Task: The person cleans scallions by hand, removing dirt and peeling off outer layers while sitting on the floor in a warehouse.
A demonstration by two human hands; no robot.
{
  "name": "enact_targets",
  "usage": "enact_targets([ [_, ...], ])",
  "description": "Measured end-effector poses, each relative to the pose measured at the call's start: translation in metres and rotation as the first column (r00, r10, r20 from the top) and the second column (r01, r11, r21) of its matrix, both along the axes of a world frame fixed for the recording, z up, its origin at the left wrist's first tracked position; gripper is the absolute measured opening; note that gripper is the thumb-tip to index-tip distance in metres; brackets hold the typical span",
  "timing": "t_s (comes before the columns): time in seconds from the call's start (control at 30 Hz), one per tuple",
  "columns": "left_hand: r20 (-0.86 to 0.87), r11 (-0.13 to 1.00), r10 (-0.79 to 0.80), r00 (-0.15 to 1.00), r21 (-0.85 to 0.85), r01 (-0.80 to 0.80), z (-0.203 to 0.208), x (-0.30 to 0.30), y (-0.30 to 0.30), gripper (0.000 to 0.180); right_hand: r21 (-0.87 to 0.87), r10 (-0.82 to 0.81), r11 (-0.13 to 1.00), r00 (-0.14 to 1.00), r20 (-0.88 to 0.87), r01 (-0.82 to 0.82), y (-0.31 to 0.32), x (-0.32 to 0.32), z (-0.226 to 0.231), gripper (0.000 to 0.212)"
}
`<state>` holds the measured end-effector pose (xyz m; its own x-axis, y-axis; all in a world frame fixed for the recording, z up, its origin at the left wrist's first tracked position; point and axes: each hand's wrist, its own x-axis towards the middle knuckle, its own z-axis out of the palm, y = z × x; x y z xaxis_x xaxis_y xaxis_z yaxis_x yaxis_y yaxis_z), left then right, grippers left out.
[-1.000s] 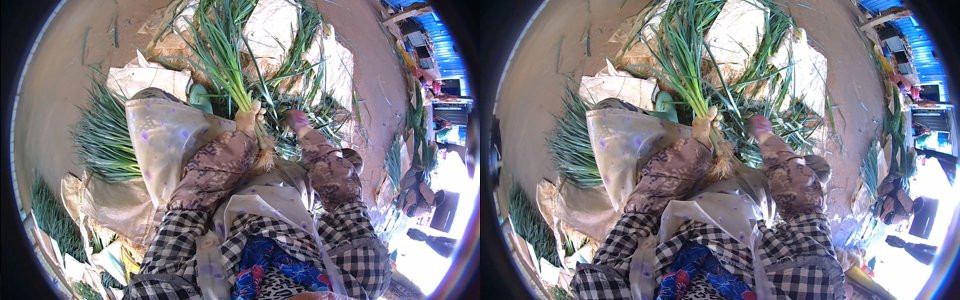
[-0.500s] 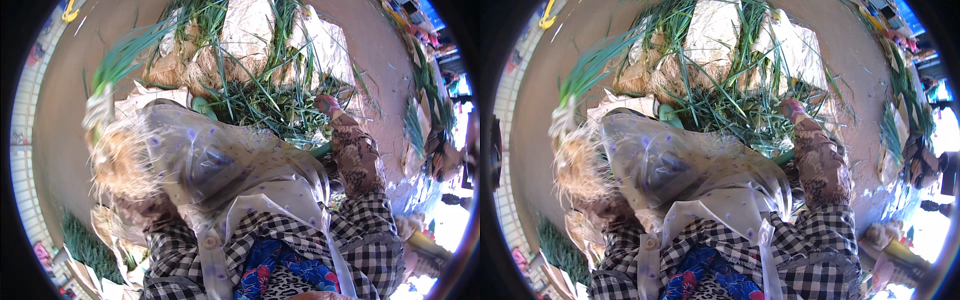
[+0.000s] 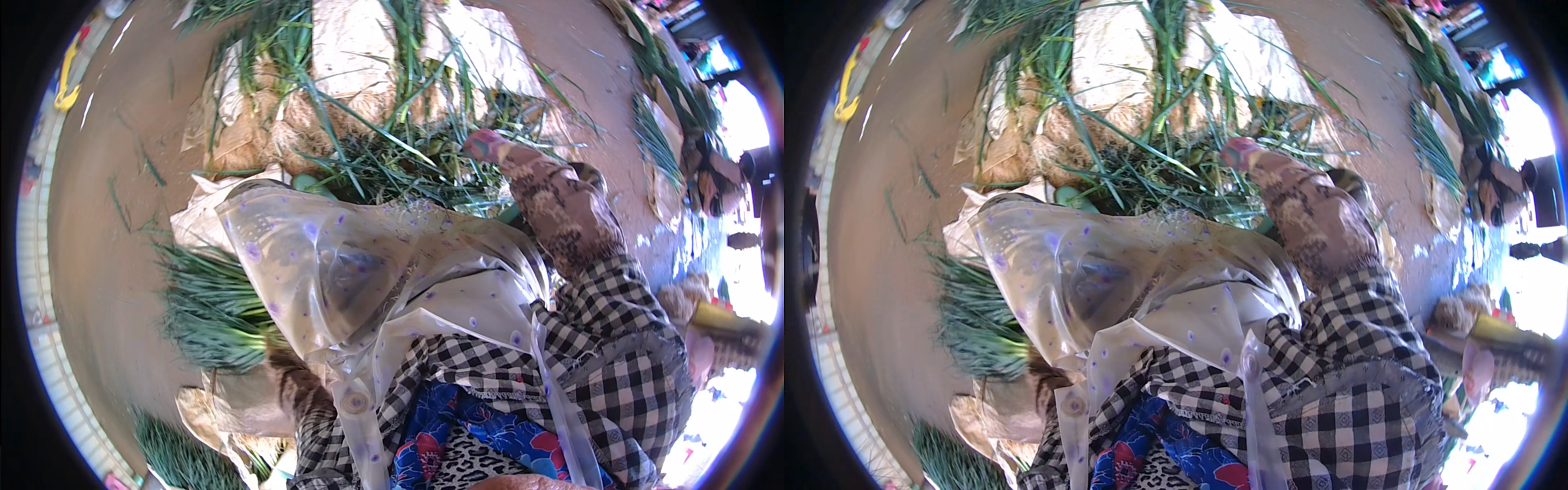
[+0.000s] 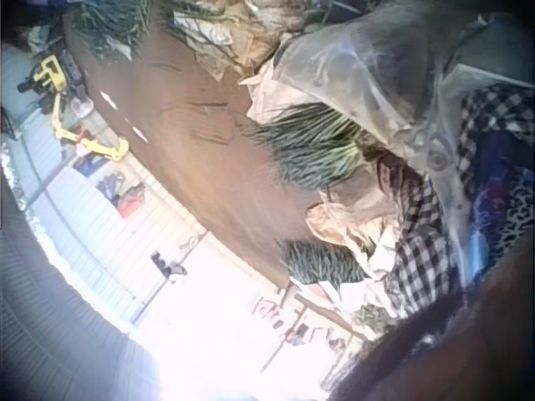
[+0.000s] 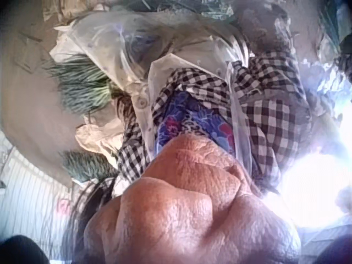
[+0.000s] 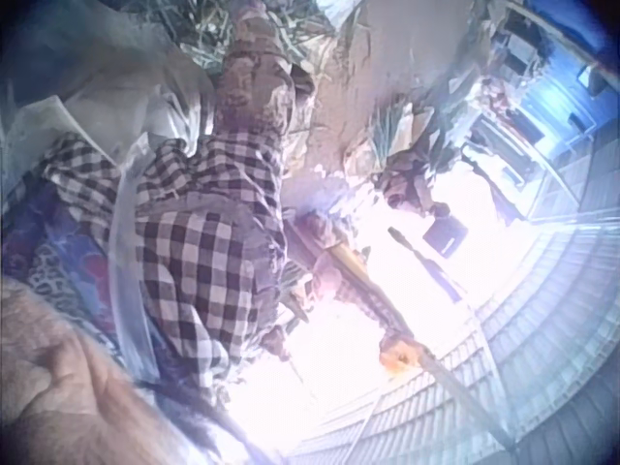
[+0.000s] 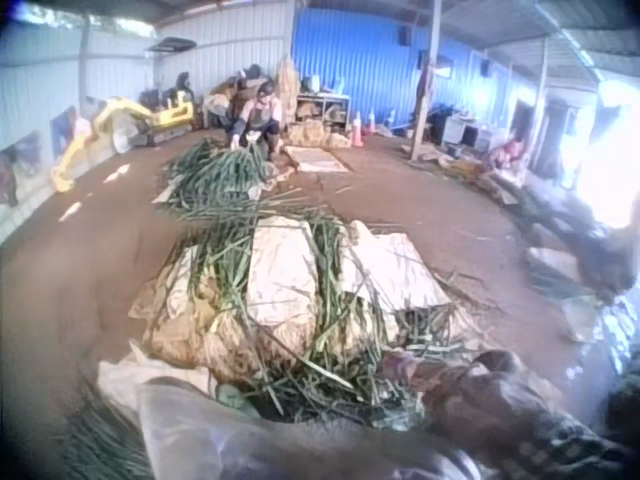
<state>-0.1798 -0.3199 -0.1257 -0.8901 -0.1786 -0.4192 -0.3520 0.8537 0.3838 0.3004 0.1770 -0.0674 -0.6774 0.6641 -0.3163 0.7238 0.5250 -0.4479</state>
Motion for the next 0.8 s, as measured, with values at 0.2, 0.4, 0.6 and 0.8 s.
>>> enact_targets([
  [0.2,0.085,0.972,-0.028,0.996,-0.230,0.047,-0.020,0.027,-0.037,0.069,-0.060,-0.009,0.998,0.996,0.092,0.015,0.016,-0.051,0.021,0.029],
  [0.4,-0.161,0.987,-0.011,0.987,-0.158,-0.015,0.056,-0.063,-0.051,0.076,-0.126,-0.008,0.992,0.994,0.106,0.021,0.006,-0.137,0.043,0.021],
  [0.6,-0.705,0.387,-0.169,0.688,0.595,0.704,0.268,0.020,0.118,0.038,0.048,0.076,0.995,0.974,0.213,-0.088,0.047,-0.099,0.016,0.030],
  [0.8,-0.692,0.077,-0.474,0.544,0.583,0.809,0.269,0.123,0.261,0.037,0.069,0.015,0.997,0.974,0.227,-0.031,-0.004,-0.110,0.030,0.041],
])
